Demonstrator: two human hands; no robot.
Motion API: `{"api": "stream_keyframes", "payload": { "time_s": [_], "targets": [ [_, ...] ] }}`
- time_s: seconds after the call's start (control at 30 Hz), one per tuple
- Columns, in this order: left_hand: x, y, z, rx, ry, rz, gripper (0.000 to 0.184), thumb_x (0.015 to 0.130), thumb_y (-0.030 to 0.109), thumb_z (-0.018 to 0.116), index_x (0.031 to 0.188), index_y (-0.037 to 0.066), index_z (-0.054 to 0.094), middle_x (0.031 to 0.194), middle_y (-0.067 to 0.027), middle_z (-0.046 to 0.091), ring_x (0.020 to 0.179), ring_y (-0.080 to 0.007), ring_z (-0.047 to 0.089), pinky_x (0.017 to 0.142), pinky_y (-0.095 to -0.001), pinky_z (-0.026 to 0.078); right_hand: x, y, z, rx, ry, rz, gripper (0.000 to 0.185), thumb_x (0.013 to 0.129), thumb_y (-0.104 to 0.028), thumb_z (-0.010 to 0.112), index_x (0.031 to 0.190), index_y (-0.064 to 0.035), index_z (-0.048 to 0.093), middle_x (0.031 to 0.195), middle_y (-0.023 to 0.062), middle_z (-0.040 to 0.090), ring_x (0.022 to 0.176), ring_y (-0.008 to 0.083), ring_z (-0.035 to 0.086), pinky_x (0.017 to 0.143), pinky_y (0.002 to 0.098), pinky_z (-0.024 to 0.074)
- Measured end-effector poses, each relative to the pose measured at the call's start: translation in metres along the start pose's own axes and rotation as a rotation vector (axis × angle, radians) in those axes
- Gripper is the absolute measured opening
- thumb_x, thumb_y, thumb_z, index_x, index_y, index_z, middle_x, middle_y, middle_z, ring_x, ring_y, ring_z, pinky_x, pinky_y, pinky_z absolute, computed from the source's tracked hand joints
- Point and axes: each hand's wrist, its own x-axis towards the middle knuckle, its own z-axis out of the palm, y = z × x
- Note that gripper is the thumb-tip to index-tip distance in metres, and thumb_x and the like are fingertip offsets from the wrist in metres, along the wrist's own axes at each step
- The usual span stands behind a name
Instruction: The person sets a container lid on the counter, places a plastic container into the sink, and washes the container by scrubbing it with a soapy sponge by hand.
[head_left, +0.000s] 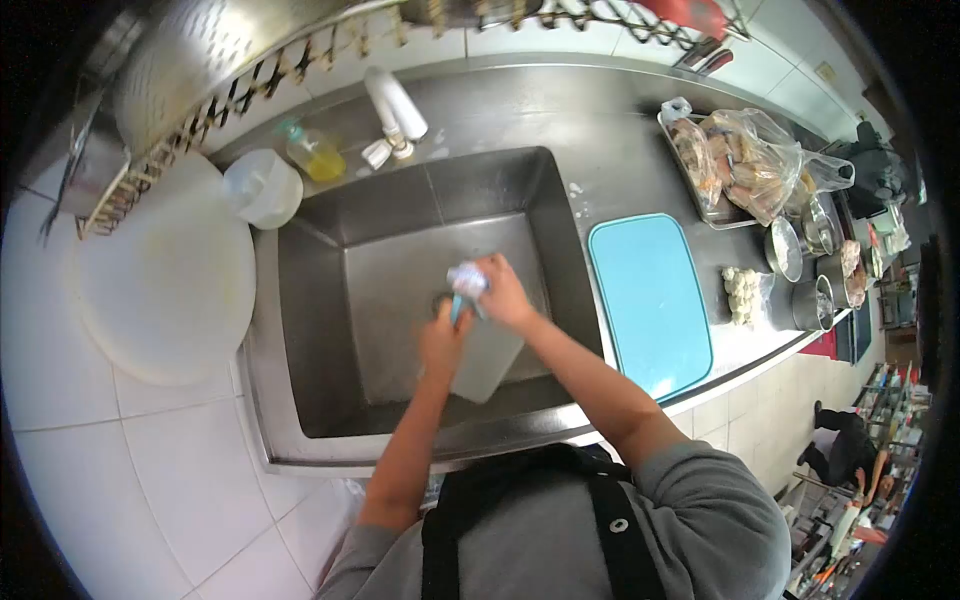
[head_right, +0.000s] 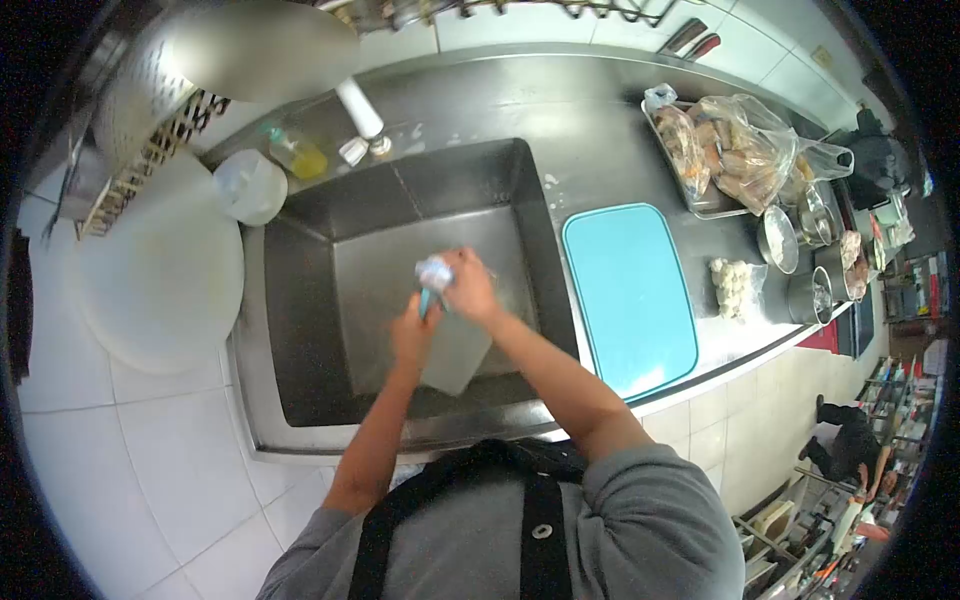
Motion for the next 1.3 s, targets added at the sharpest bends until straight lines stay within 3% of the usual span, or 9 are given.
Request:
{"api": "stream_keyframes", "payload": {
  "time_s": [0.1,0.23,0.33,0.53,0.77,0.93,1.07,1.2,1.3],
  "targets": [
    [-0.004,0.025,0.006,0.102,0.03,0.063,0.042,0.093,0.046,0.055,0.116,0.011,0.054,0.071,-0.019,0.064,0.065,-0.0416,0.062,0.058,-0.0495,0.047,-0.013,0.019,-0.01,0.025,0.059,-0.009,0.031,0.082,-0.025,0.069,0.11,-0.0118,0.069,0.097,0.0163,0.066,0.1,0.0343,0.059,0.086,0.0425,0.0489],
    [-0.004,0.028,0.001,0.06,-0.089,0.078,0.04,0.094,0.045,0.053,0.122,0.016,0.055,0.082,-0.0196,0.066,0.074,-0.0406,0.064,0.064,-0.05,0.048,0.017,0.076,-0.018,0.325,-0.305,0.496,0.028,0.085,-0.019,0.064,0.111,-0.0088,0.068,0.102,0.0152,0.067,0.091,0.0284,0.064,0.083,0.038,0.0502],
    [0.007,0.023,-0.007,0.049,0.038,0.296,0.04,0.095,0.043,0.052,0.125,0.017,0.054,0.098,-0.0189,0.065,0.085,-0.0387,0.063,0.07,-0.0488,0.048,0.011,0.098,-0.016,0.479,-0.3,0.613,0.03,0.087,-0.018,0.062,0.114,-0.0058,0.065,0.104,0.0103,0.067,0.089,0.0221,0.065,0.08,0.0339,0.0502],
    [0.024,0.041,-0.021,0.115,-0.036,0.534,0.04,0.095,0.04,0.052,0.121,0.01,0.056,0.104,-0.0165,0.064,0.088,-0.0353,0.064,0.071,-0.0448,0.049,-0.024,0.105,-0.015,0.728,-0.155,0.547,0.032,0.091,-0.023,0.061,0.117,-0.0046,0.061,0.098,0.0068,0.067,0.087,0.0166,0.063,0.074,0.0301,0.0491],
    [0.015,0.034,-0.013,0.203,-0.116,0.383,0.032,0.094,0.037,0.053,0.102,0.007,0.061,0.08,-0.0137,0.068,0.072,-0.0357,0.065,0.064,-0.0458,0.05,-0.049,0.018,-0.026,0.07,0.044,0.404,0.028,0.09,-0.017,0.061,0.115,-0.0055,0.062,0.099,0.0086,0.067,0.087,0.0168,0.063,0.076,0.0323,0.0501],
    [0.011,0.025,0.008,0.363,0.135,0.245,0.045,0.096,0.035,0.046,0.069,0.005,0.065,0.064,-0.0174,0.065,0.056,-0.0378,0.062,0.053,-0.0487,0.049,-0.074,0.086,0.008,0.456,0.055,0.722,0.04,0.089,-0.019,0.06,0.123,0.0014,0.056,0.114,0.0226,0.064,0.105,0.0315,0.063,0.087,0.0356,0.0486],
    [0.01,0.028,0.021,0.372,0.24,0.32,0.052,0.097,0.034,0.044,0.057,0.006,0.063,0.057,-0.0168,0.062,0.049,-0.0372,0.06,0.047,-0.0471,0.049,-0.095,0.04,0.009,0.036,0.264,0.368,0.03,0.087,-0.009,0.061,0.116,-0.0032,0.059,0.098,0.0103,0.067,0.091,0.0189,0.062,0.079,0.0307,0.0478],
    [0.006,0.028,0.027,0.427,0.226,0.377,0.052,0.097,0.033,0.045,0.055,0.006,0.061,0.057,-0.0158,0.062,0.047,-0.0348,0.061,0.047,-0.0454,0.05,-0.097,0.07,-0.014,0.346,0.078,0.679,0.031,0.085,-0.003,0.055,0.115,-0.0022,0.058,0.098,0.0135,0.066,0.093,0.0235,0.063,0.08,0.0335,0.0479],
    [0.008,0.031,0.029,0.442,0.243,0.388,0.053,0.098,0.033,0.044,0.055,0.006,0.06,0.057,-0.0169,0.062,0.048,-0.0361,0.06,0.047,-0.0466,0.049,-0.102,0.044,-0.016,0.295,0.171,0.578,0.029,0.084,-0.005,0.057,0.113,-0.0028,0.058,0.099,0.0157,0.066,0.093,0.0255,0.064,0.079,0.0358,0.0484]
  ]
}}
